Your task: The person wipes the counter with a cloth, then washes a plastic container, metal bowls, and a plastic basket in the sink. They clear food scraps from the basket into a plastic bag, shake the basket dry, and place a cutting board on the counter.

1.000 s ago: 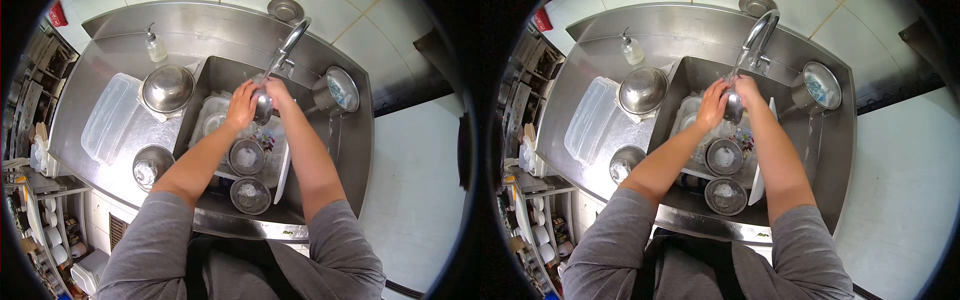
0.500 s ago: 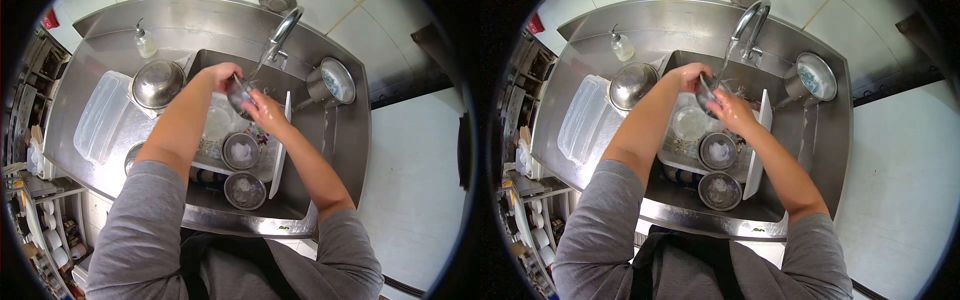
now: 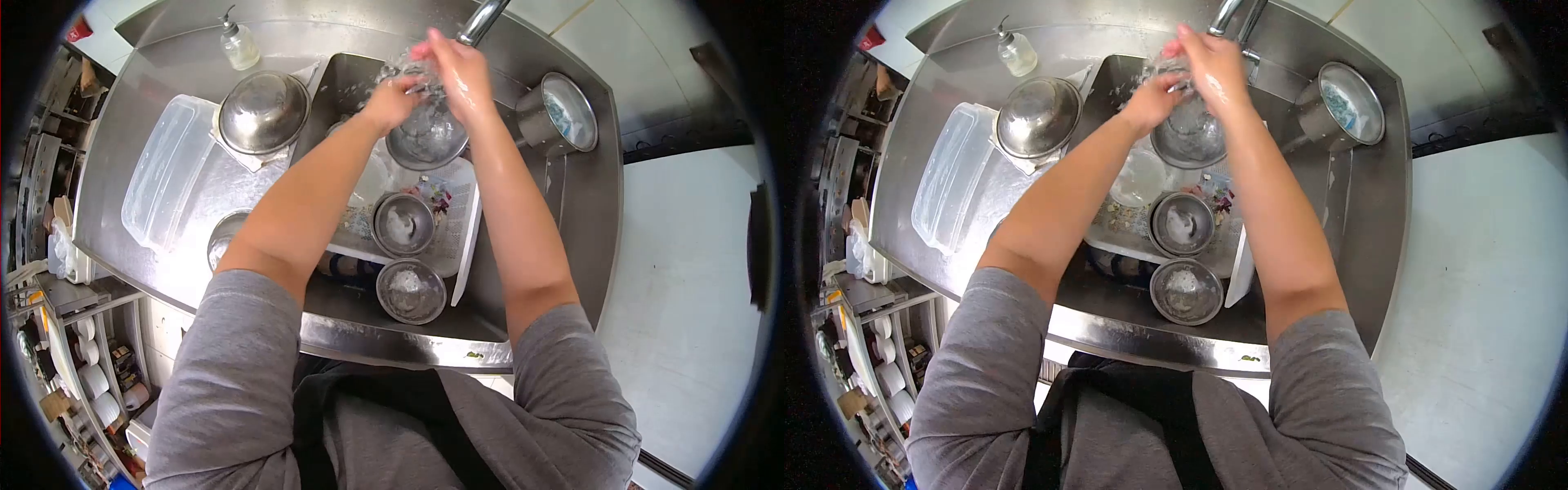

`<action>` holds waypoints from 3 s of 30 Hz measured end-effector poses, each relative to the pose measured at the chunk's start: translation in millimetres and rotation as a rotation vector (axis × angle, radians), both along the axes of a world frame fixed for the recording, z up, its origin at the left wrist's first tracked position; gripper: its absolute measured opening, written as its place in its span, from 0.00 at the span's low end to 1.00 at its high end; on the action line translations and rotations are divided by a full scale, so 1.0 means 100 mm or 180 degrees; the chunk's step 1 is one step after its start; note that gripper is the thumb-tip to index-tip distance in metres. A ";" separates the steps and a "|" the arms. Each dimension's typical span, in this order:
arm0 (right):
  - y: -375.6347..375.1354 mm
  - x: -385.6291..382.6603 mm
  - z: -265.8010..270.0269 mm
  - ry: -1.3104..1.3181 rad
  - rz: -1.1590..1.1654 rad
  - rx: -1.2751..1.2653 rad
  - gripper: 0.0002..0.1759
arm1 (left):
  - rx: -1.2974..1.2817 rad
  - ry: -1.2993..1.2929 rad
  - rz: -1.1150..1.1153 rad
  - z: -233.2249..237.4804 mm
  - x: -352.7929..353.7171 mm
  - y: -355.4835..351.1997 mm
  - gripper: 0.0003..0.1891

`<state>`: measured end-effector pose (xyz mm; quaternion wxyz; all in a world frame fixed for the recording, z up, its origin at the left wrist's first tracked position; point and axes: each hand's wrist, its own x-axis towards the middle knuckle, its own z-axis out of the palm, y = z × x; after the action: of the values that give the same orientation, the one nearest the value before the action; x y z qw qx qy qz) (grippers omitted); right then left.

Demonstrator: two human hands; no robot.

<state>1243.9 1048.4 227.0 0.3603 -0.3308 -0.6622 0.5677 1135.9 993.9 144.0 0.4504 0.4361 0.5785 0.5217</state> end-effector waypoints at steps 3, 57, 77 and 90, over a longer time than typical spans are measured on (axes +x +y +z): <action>-0.09 0.48 -0.31 -0.0214 -0.1304 0.2089 0.17 | -0.0019 0.0590 -0.0304 0.51 -0.17 -0.15 0.24; -1.28 1.50 -3.40 -0.4248 -0.0024 -0.0046 0.25 | 0.1268 0.2664 -0.0872 0.61 -0.14 -0.26 0.27; 0.15 -0.14 -0.94 -0.2041 0.0410 -0.0528 0.18 | -0.0124 0.4686 -0.0639 0.30 -0.97 -4.26 0.24; 0.08 0.30 -0.38 0.0073 -0.0067 0.0367 0.19 | 0.0834 0.2386 0.0272 0.40 -0.61 -2.69 0.22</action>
<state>1273.9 1056.2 188.7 0.3923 -0.3099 -0.6861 0.5285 1075.2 724.6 183.9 0.1265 0.6256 0.6490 0.4140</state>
